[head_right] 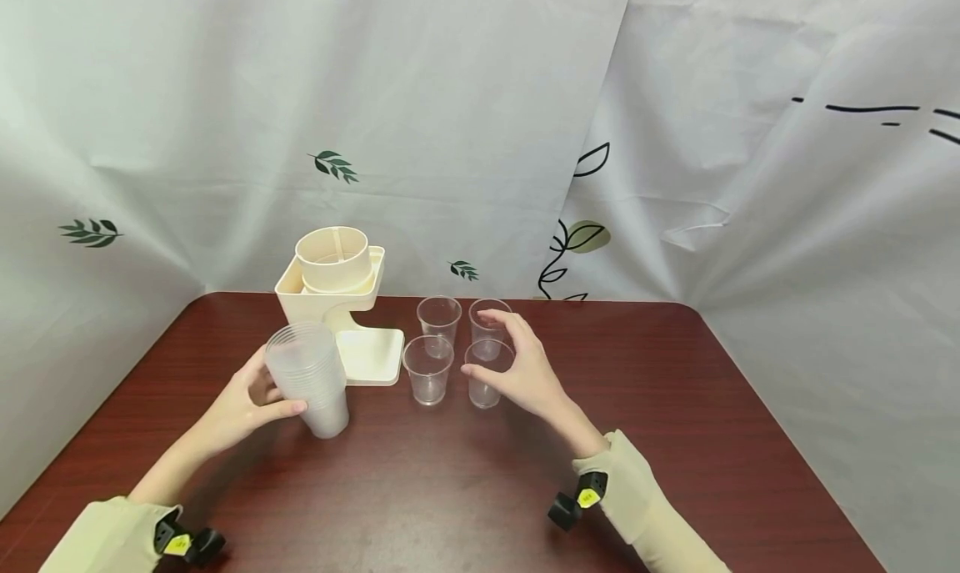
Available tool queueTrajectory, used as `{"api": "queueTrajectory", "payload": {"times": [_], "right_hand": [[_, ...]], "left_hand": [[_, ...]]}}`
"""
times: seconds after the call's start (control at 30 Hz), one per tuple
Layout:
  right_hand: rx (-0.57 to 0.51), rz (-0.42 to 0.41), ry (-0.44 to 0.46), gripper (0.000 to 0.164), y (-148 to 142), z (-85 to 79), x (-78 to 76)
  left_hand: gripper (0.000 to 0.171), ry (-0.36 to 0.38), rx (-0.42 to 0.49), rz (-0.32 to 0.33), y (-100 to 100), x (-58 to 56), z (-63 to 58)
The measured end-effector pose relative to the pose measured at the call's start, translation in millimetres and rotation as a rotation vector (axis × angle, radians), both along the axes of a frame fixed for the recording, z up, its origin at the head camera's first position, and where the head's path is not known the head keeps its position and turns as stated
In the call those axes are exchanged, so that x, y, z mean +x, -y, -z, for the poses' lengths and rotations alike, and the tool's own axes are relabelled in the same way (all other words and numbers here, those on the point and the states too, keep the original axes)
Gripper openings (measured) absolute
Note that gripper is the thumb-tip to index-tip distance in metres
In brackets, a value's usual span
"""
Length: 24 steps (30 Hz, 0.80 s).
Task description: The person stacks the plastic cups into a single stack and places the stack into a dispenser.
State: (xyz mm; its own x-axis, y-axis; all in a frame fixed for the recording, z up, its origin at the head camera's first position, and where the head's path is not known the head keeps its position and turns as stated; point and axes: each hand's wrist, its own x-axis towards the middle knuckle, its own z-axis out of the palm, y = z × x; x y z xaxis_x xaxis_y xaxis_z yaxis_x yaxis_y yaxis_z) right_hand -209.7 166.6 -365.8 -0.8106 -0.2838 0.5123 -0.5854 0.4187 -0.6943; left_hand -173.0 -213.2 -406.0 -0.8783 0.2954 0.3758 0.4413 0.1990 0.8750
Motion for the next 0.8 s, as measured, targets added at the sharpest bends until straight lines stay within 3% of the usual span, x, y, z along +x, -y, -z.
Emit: {"api": "queueTrajectory", "payload": {"times": [0.27,0.43,0.67,0.8], "right_hand": [[-0.038,0.029,0.052,0.074,-21.1,0.0,-7.5],[-0.057,0.012,0.131,0.075,-23.1,-9.1,1.9],[-0.054,-0.01,0.212,0.078,-36.6,18.6,-9.1],[-0.074,-0.014,0.263,0.078,-38.3,24.7,-9.9]], "left_hand": [[0.07,-0.008,0.002,0.003,0.0,-0.8,0.8],[0.07,-0.009,0.005,0.006,0.3,-0.5,0.7],[0.069,-0.007,0.0,0.003,0.6,-0.4,0.6],[0.068,-0.003,-0.005,0.0,-0.2,-0.3,-0.4]]}}
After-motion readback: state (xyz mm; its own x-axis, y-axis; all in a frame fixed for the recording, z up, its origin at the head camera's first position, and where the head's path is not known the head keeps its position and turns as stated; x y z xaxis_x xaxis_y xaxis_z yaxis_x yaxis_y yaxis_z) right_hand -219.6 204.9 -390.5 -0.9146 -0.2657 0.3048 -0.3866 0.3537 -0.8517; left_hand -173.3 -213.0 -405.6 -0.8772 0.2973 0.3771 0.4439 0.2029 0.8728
